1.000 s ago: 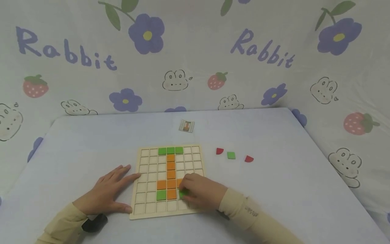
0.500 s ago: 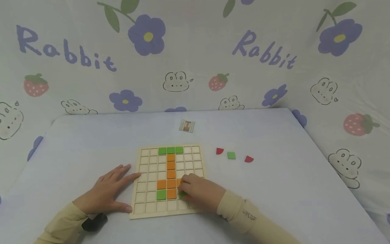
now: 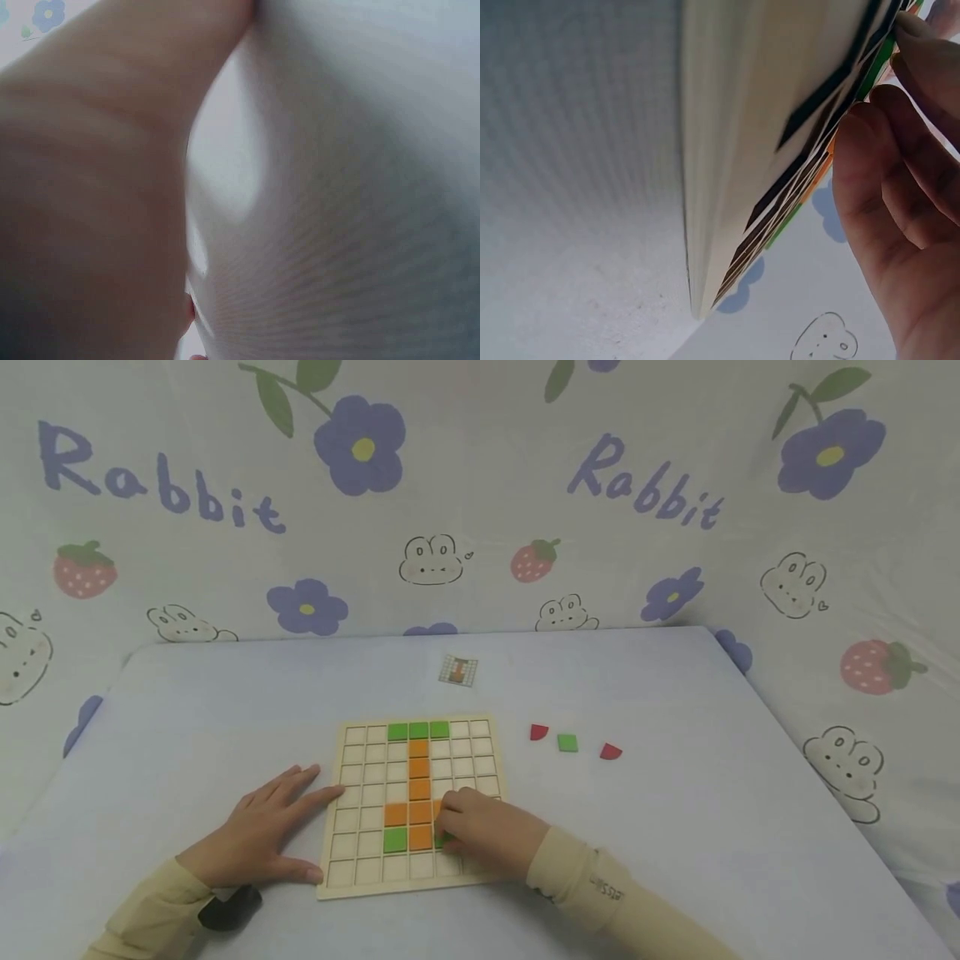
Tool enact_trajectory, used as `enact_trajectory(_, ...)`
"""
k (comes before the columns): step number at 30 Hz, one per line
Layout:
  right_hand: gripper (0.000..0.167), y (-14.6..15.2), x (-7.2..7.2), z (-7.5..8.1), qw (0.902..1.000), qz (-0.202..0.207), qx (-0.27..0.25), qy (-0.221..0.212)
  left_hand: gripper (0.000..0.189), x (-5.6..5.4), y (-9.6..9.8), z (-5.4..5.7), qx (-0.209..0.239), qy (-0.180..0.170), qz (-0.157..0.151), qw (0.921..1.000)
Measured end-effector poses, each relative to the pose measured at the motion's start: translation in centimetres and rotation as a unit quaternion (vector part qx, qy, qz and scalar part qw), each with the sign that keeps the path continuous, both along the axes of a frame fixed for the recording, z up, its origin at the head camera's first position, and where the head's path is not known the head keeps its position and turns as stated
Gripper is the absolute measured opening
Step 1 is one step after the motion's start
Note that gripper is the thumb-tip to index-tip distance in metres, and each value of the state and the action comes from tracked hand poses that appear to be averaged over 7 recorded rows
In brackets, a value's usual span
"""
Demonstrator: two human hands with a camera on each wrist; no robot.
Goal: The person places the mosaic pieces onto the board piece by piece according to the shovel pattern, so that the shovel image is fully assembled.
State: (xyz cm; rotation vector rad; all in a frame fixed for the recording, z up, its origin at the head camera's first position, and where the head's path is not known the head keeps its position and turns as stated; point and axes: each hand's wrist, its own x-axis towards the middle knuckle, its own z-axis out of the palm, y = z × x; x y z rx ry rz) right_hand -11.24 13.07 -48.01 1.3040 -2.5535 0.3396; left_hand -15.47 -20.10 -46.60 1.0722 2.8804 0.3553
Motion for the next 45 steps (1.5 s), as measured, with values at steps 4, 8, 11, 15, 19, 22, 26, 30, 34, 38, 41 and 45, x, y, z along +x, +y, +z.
enact_trajectory(4, 0.015, -0.1, 0.0, 0.2, 1.0, 0.0, 0.004, -0.002, 0.098, 0.1, -0.1, 0.1, 0.0, 0.002, 0.002, 1.0)
enact_trajectory(8, 0.012, 0.0, -0.1, 0.4, 0.9999, 0.0, 0.01, -0.005, 0.098, 0.2, -0.1, 0.0, 0.0, 0.012, 0.005, 0.9999)
enact_trajectory(11, 0.01, 0.6, -0.3, 0.8, 0.9999, -0.004, 0.002, -0.011, 0.098, 0.2, -0.1, 0.0, 0.001, 0.016, 0.006, 0.9998)
enact_trajectory(15, 0.014, 2.7, -0.9, 1.6, 0.9993, -0.027, -0.025, 0.002, 0.098, 0.2, 0.0, -0.1, 0.002, 0.017, 0.007, 0.9998)
enact_trajectory(19, 0.019, 5.9, -2.0, 2.2, 0.9962, -0.071, -0.044, 0.025, 0.098, 0.1, 0.0, -0.1, 0.002, 0.016, 0.007, 0.9998)
enact_trajectory(22, 0.021, 8.5, -3.0, 2.3, 0.9921, -0.116, -0.046, 0.013, 0.098, 0.1, 0.1, -0.2, 0.001, 0.015, 0.007, 0.9999)
enact_trajectory(26, 0.025, 11.5, -4.2, 2.0, 0.9818, -0.186, -0.03, -0.025, 0.098, 0.1, 0.1, -0.3, 0.002, 0.018, 0.007, 0.9998)
enact_trajectory(30, 0.028, 13.7, -5.2, 1.2, 0.9697, -0.239, -0.004, -0.051, 0.097, 0.2, 0.1, -0.3, 0.006, 0.021, 0.005, 0.9997)
enact_trajectory(34, 0.026, 15.1, -6.2, 0.2, 0.9688, -0.242, 0.002, -0.052, 0.097, 0.2, 0.3, -0.3, 0.008, 0.019, 0.006, 0.9998)
enact_trajectory(38, 0.025, 15.8, -6.4, -0.4, 0.9678, -0.243, 0.0, -0.064, 0.098, 0.4, 0.5, -0.5, 0.004, 0.006, 0.013, 0.9999)
enact_trajectory(41, 0.025, 15.9, -6.4, -0.7, 0.9687, -0.239, -0.009, -0.066, 0.099, 0.5, 0.5, -0.7, 0.0, 0.004, 0.015, 0.9999)
enact_trajectory(45, 0.025, 15.9, -6.5, -0.7, 0.9718, -0.229, -0.016, -0.052, 0.098, 0.6, 0.5, -0.8, 0.004, 0.016, 0.011, 0.9998)
